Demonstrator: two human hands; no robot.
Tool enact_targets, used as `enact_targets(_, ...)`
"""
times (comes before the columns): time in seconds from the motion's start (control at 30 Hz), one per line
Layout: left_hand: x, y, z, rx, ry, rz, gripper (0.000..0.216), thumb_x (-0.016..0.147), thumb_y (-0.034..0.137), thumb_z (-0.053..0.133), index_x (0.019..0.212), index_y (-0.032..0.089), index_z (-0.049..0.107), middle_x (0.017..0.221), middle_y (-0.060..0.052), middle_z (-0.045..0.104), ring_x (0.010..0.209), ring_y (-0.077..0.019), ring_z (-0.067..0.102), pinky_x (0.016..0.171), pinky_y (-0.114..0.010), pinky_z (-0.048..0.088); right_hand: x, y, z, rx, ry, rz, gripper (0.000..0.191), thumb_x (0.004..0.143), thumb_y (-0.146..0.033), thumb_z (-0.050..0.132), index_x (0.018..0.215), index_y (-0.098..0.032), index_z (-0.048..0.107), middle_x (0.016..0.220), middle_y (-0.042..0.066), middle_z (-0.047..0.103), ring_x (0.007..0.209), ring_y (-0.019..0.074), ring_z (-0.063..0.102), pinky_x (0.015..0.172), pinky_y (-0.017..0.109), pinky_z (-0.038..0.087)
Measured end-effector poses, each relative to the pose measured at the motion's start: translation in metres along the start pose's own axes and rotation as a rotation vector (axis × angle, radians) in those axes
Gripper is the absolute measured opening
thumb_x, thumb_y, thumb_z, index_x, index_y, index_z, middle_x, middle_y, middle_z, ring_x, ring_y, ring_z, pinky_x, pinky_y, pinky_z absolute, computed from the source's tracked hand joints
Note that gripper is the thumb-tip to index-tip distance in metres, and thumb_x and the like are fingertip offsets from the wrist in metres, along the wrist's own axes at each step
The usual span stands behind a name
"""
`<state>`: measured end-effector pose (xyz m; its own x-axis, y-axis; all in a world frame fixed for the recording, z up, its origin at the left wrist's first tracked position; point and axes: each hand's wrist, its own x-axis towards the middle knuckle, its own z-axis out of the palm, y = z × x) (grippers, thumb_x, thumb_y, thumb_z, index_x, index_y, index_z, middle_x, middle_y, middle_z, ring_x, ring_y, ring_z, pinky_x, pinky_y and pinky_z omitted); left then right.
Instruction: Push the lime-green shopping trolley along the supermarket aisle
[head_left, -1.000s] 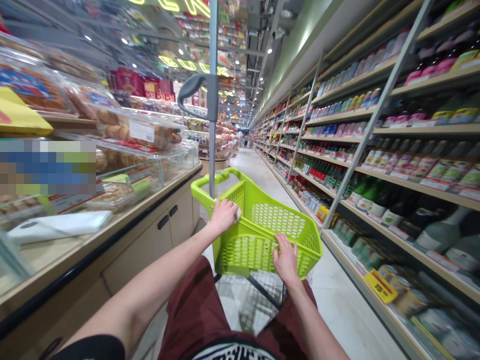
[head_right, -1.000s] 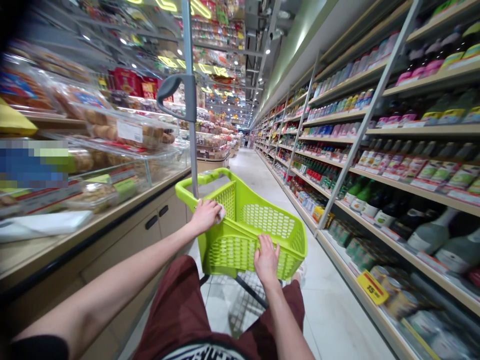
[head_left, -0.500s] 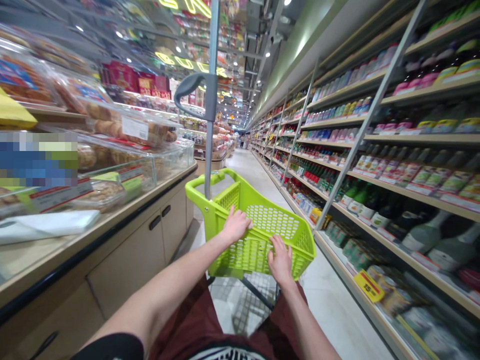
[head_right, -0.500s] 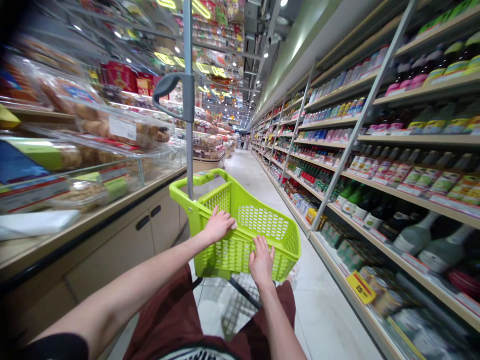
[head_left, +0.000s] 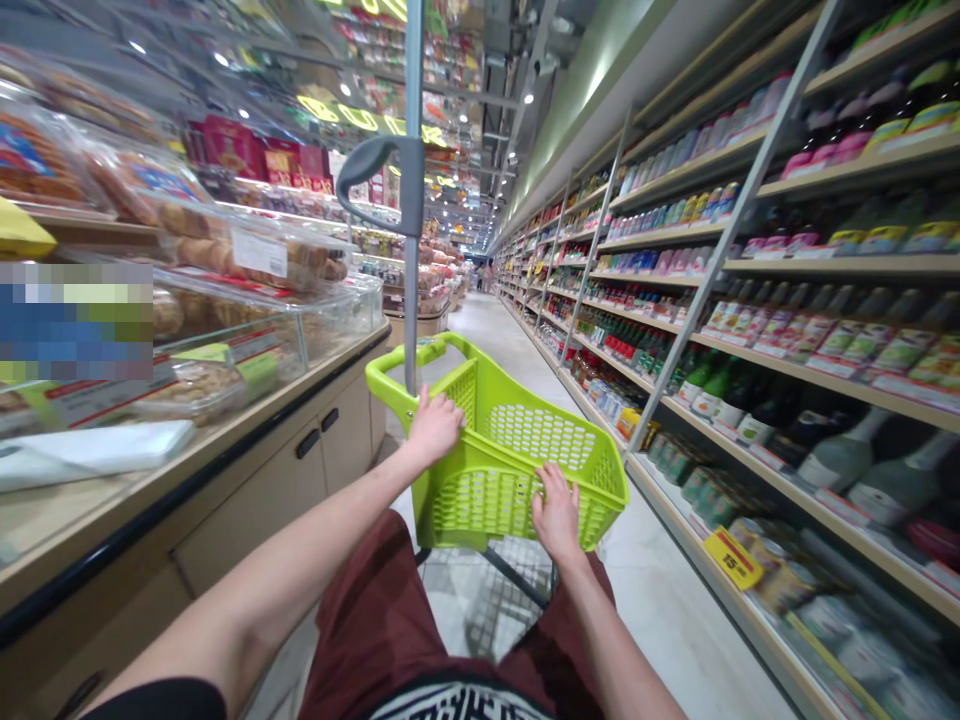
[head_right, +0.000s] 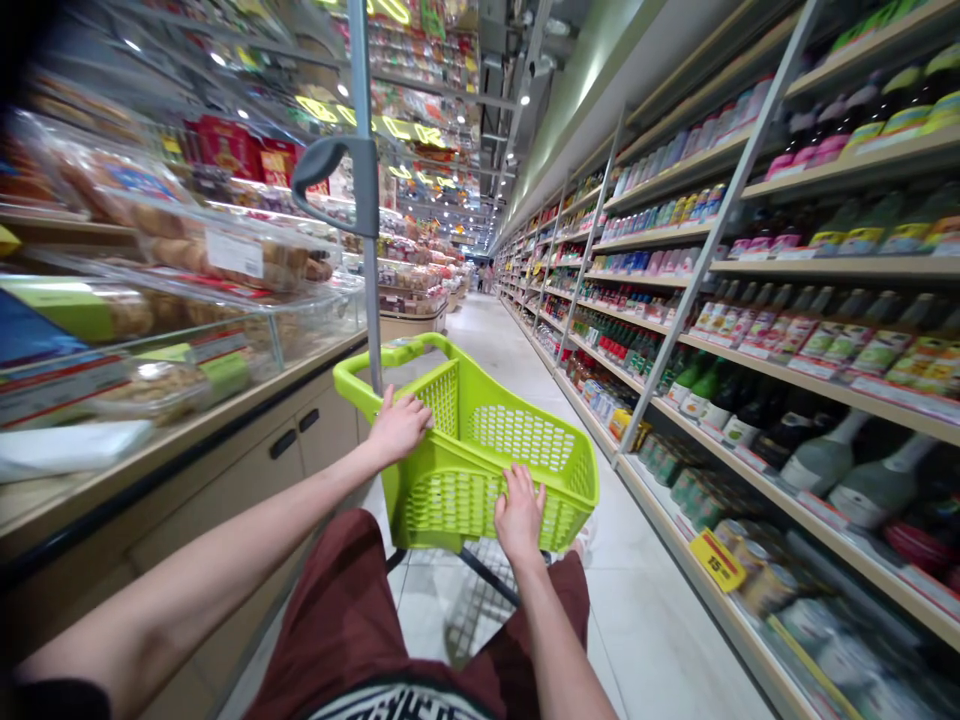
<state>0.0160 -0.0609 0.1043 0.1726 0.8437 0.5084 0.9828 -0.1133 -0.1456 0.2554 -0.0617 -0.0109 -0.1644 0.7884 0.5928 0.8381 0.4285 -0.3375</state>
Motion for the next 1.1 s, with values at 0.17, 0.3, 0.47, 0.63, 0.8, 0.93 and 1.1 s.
enact_targets(0.17, -0.003, 0.036, 0.016, -0.083, -0.024, 0.117, 0.02, 0.081, 0.02, 0.038, 0.083, 0.018, 0.057, 0.086, -0.007, 0.059, 0.093, -0.021, 0.046, 0.088, -0.04, 0.03, 0.0, 0.001, -0.002, 0.001, -0.016, 0.0, 0.041, 0.072, -0.01, 0.038, 0.11, -0.017, 0.05, 0.127, 0.01, 0.044, 0.122, 0.0219, 0.032, 0.099, 0.048, 0.017)
enact_targets(0.3, -0.002, 0.025, 0.012, -0.048, -0.001, 0.141, 0.019, 0.081, 0.018, 0.039, 0.084, 0.022, 0.057, 0.085, -0.003, 0.059, 0.091, -0.0194, 0.047, 0.097, -0.047, 0.019, 0.0, 0.002, -0.006, 0.011, -0.047, 0.0, 0.042, 0.072, -0.009, 0.037, 0.111, -0.017, 0.05, 0.128, 0.009, 0.044, 0.123, 0.0213, 0.032, 0.099, 0.048, 0.018)
enact_targets(0.47, -0.003, -0.016, -0.003, 0.061, 0.095, 0.019, 0.019, 0.081, 0.018, 0.038, 0.084, 0.021, 0.056, 0.087, -0.005, 0.059, 0.092, -0.0213, 0.047, 0.098, -0.052, 0.013, 0.0, 0.0, -0.006, 0.023, -0.059, 0.017, 0.041, 0.073, -0.011, 0.037, 0.112, -0.017, 0.049, 0.129, 0.009, 0.043, 0.123, 0.0212, 0.031, 0.099, 0.051, 0.016)
enact_targets(0.63, -0.008, -0.018, 0.001, 0.025, 0.194, -0.025, 0.021, 0.079, 0.019, 0.041, 0.094, 0.02, 0.054, 0.098, -0.009, 0.056, 0.099, -0.0234, 0.046, 0.097, -0.048, 0.019, 0.0, -0.001, -0.005, 0.022, -0.033, 0.045, 0.042, 0.074, -0.013, 0.038, 0.114, -0.017, 0.049, 0.128, 0.009, 0.044, 0.123, 0.022, 0.031, 0.1, 0.05, 0.016)
enact_targets(0.8, -0.008, 0.013, 0.014, -0.051, 0.105, 0.07, 0.016, 0.079, 0.019, 0.042, 0.086, 0.018, 0.056, 0.087, -0.009, 0.057, 0.094, -0.0231, 0.048, 0.087, -0.04, 0.032, -0.003, -0.001, -0.008, 0.012, -0.002, 0.076, 0.041, 0.074, -0.014, 0.038, 0.114, -0.017, 0.049, 0.128, 0.01, 0.043, 0.123, 0.0236, 0.031, 0.099, 0.051, 0.018)
enact_targets(0.93, -0.007, 0.04, 0.024, -0.155, 0.078, 0.145, 0.017, 0.08, 0.018, 0.04, 0.089, 0.017, 0.055, 0.088, -0.008, 0.056, 0.094, -0.0212, 0.048, 0.085, -0.037, 0.035, 0.005, -0.013, -0.009, 0.068, 0.036, 0.02, 0.041, 0.075, -0.014, 0.037, 0.114, -0.015, 0.049, 0.127, 0.011, 0.044, 0.121, 0.0234, 0.033, 0.098, 0.049, 0.022)
enact_targets(1.1, 0.001, 0.057, 0.035, -0.325, 0.022, 0.183, 0.039, 0.074, 0.018, 0.048, 0.112, 0.012, 0.044, 0.104, -0.011, 0.056, 0.1, -0.0195, 0.049, 0.09, -0.033, 0.036, 0.045, -0.053, -0.002, 0.212, 0.063, -0.175, 0.045, 0.076, -0.015, 0.036, 0.121, -0.011, 0.044, 0.127, 0.011, 0.043, 0.121, 0.0201, 0.033, 0.1, 0.04, 0.026)
